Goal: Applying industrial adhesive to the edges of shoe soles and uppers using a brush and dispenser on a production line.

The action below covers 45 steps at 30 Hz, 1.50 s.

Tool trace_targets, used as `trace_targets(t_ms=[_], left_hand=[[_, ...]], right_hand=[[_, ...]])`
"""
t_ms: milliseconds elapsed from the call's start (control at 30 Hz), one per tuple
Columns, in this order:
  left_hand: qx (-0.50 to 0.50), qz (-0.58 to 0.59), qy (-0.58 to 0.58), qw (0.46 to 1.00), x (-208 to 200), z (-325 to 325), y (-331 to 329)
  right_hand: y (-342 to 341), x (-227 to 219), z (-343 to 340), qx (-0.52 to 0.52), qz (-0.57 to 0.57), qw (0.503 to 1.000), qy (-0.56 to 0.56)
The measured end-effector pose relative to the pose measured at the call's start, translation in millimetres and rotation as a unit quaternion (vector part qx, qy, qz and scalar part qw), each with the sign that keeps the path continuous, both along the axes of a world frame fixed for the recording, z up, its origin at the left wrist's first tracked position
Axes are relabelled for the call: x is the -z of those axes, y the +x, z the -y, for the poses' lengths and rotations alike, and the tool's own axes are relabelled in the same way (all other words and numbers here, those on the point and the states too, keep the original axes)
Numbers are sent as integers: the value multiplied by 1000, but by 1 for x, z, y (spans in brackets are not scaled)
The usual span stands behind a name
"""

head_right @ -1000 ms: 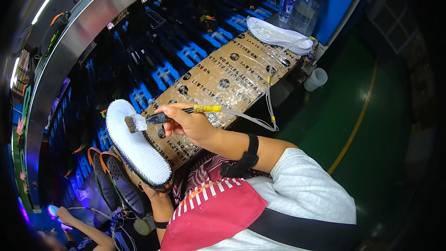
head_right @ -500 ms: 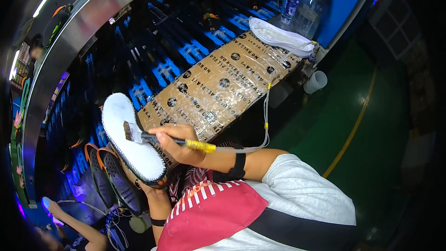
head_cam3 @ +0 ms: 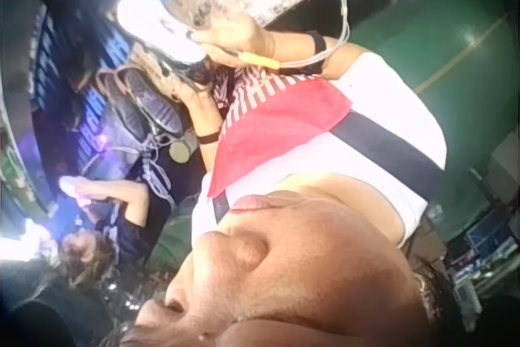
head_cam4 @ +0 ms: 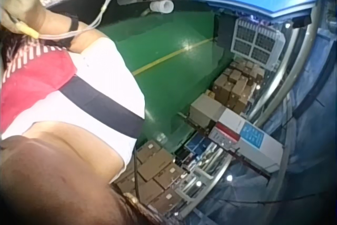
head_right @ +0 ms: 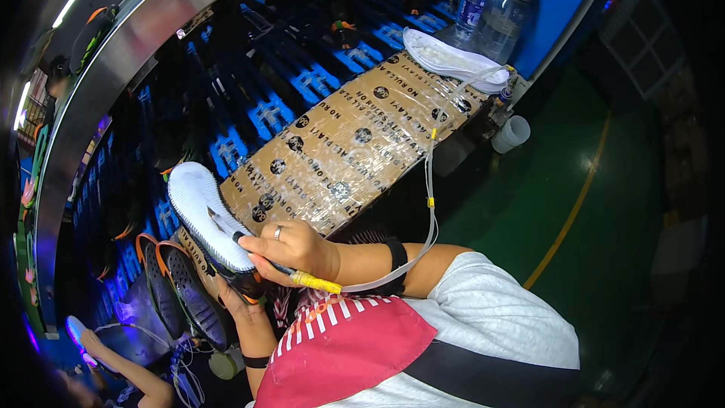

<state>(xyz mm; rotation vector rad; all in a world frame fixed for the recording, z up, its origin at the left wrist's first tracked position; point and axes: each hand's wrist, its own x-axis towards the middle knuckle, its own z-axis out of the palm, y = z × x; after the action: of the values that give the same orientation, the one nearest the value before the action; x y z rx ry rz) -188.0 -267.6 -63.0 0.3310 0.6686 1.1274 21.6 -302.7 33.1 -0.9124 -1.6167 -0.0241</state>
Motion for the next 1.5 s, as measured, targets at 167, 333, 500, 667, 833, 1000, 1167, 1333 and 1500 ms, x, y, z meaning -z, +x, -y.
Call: trace_targets(t_ms=[167,333,500,667,833,1000,1167,1333,1500], left_hand=[[51,74,74,993,-6,-4,-2],[19,67,57,996,-9,-5,-7],[53,25,163,985,-10,-1,-4],[59,83,68,992,-17,6,8],[90,20,72,993,-31,7,18],[105,20,89,990,-44,4,22],[68,6,109,992,-48,-1,19],[66,5,88,994,-39,0,8],[76,-2,84,994,-20,5,2]], right_hand=[[3,-8,6,-29,0,999,-12],[28,-12,5,-169,-160,966,-114],[55,-20,-8,-153,-388,867,-272],[50,-26,-35,-62,-140,981,-117],[26,-18,-38,-23,12,999,-29],[24,-7,-23,-76,39,996,-36],[34,-8,-11,-174,13,980,-97],[60,-8,-23,-336,-347,805,-345],[51,-7,-52,-352,-552,656,-376]])
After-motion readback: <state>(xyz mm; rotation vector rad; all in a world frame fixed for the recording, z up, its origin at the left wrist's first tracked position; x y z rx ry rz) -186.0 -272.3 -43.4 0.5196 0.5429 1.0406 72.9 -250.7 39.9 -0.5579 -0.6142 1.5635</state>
